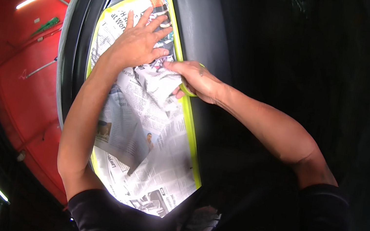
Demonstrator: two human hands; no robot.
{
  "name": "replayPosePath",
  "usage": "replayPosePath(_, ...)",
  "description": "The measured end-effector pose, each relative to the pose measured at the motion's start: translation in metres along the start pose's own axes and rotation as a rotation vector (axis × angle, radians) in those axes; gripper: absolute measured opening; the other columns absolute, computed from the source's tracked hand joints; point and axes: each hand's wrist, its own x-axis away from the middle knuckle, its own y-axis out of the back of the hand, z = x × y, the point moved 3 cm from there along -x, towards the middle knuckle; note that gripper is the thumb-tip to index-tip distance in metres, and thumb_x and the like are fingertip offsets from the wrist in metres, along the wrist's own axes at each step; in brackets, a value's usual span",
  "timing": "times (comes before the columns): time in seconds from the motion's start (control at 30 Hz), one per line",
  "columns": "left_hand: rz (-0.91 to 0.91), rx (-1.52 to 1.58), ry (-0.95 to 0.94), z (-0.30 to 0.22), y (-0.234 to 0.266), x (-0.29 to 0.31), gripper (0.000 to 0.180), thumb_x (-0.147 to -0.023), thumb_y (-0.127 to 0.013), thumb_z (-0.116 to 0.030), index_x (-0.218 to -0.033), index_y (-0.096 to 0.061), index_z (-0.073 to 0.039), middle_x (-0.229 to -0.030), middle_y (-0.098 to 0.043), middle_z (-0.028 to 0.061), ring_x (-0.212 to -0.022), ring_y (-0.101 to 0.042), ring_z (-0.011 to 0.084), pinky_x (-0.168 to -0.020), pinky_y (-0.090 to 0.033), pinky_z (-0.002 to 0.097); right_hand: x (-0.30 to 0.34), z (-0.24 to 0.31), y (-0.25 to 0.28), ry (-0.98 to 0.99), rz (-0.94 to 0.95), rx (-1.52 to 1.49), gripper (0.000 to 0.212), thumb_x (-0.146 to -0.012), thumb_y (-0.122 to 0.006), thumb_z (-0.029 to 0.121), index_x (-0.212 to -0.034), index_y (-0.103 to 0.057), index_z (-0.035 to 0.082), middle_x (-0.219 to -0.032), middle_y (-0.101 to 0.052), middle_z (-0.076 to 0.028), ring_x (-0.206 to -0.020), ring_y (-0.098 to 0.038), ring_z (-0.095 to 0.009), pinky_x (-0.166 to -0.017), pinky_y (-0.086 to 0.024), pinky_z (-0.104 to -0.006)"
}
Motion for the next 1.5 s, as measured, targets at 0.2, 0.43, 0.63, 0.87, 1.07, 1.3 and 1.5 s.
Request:
replayPosePath(0.2, -0.015, -0.105, -0.003, -0.008, 0.004, 0.003, 0.087, -0.086, -0.075, -0.062, -0.157, -0.054, -0.016, -0.17, -0.036, 0.0117, -0.162, -0.018, 0.0411, -0.124, -0.015, 0.0749, -0.015, -0.027, 0.021, 0.153, -0.247, 0.565, 0.036, -0.098, -0.067, 0.028, -0.087, -0.072, -0.006, -0.074, -0.072, -0.019, -0.071, -0.074, -0.028, -0.067, -0.058, -0.0426)
replayPosePath(0.43, 0.067, -0.252, 0.074, -0.029, 0.005, -0.001, 0.098, -0.081, -0.083, -0.054, -0.16, -0.046, -0.009, -0.171, -0.033, 0.0141, -0.162, -0.019, 0.0401, -0.126, -0.02, 0.0705, 0.014, -0.024, 0.018, 0.376, -0.38, 1.203, 0.027, -0.098, -0.07, 0.026, -0.101, -0.075, 0.0, -0.079, -0.071, -0.026, -0.076, -0.072, -0.045, -0.072, -0.057, -0.0531)
replayPosePath(0.63, 0.131, -0.249, 0.086, -0.036, 0.003, -0.005, 0.1, -0.087, -0.079, -0.051, -0.162, -0.037, 0.001, -0.172, -0.027, 0.0216, -0.163, -0.016, 0.0413, -0.127, -0.018, 0.0679, 0.002, -0.036, -0.002, 0.683, -0.442, 1.396, 0.054, -0.1, -0.062, 0.017, -0.148, -0.052, -0.007, -0.105, -0.067, -0.031, -0.079, -0.072, -0.043, -0.068, -0.06, -0.05)
replayPosePath(0.87, 0.013, -0.128, 0.096, -0.033, -0.016, -0.003, 0.094, -0.094, -0.072, -0.053, -0.162, -0.038, 0.002, -0.174, -0.025, 0.0219, -0.164, -0.013, 0.0369, -0.127, -0.013, 0.0695, -0.001, -0.034, -0.005, 0.631, -0.287, 1.702, 0.047, -0.095, -0.058, 0.01, -0.136, -0.057, -0.013, -0.106, -0.067, -0.029, -0.079, -0.074, -0.038, -0.066, -0.061, -0.0478)
replayPosePath(1.07, 0.067, -0.255, 0.111, -0.035, -0.019, -0.002, 0.107, -0.09, -0.068, -0.066, -0.166, -0.03, 0.0, -0.176, -0.021, 0.018, -0.165, -0.012, 0.0342, -0.127, -0.013, 0.0688, 0.004, -0.039, -0.006, 0.585, -0.161, 1.815, 0.038, -0.095, -0.059, 0.008, -0.129, -0.064, -0.008, -0.106, -0.068, -0.026, -0.081, -0.074, -0.04, -0.07, -0.061, -0.0485)
replayPosePath(1.3, 0.134, -0.296, 0.13, -0.041, -0.014, -0.006, 0.111, -0.09, -0.068, -0.067, -0.166, -0.027, 0.002, -0.176, -0.017, 0.0205, -0.165, -0.01, 0.0351, -0.127, -0.012, 0.0688, 0.025, -0.046, 0.017, 0.805, -0.245, 1.747, 0.061, -0.089, -0.063, 0.007, -0.149, -0.054, -0.003, -0.103, -0.064, -0.023, -0.089, -0.069, -0.037, -0.079, -0.059, -0.0425)
replayPosePath(1.5, 0.174, -0.508, 0.078, -0.065, -0.01, -0.007, 0.093, -0.096, -0.066, -0.056, -0.161, -0.037, 0.004, -0.17, -0.033, 0.0235, -0.162, -0.02, 0.0381, -0.128, -0.019, 0.0635, 0.028, -0.035, 0.017, 0.782, -0.129, 1.891, 0.056, -0.095, -0.059, 0.009, -0.151, -0.055, 0.003, -0.105, -0.065, -0.02, -0.094, -0.07, -0.031, -0.076, -0.054, -0.0425)
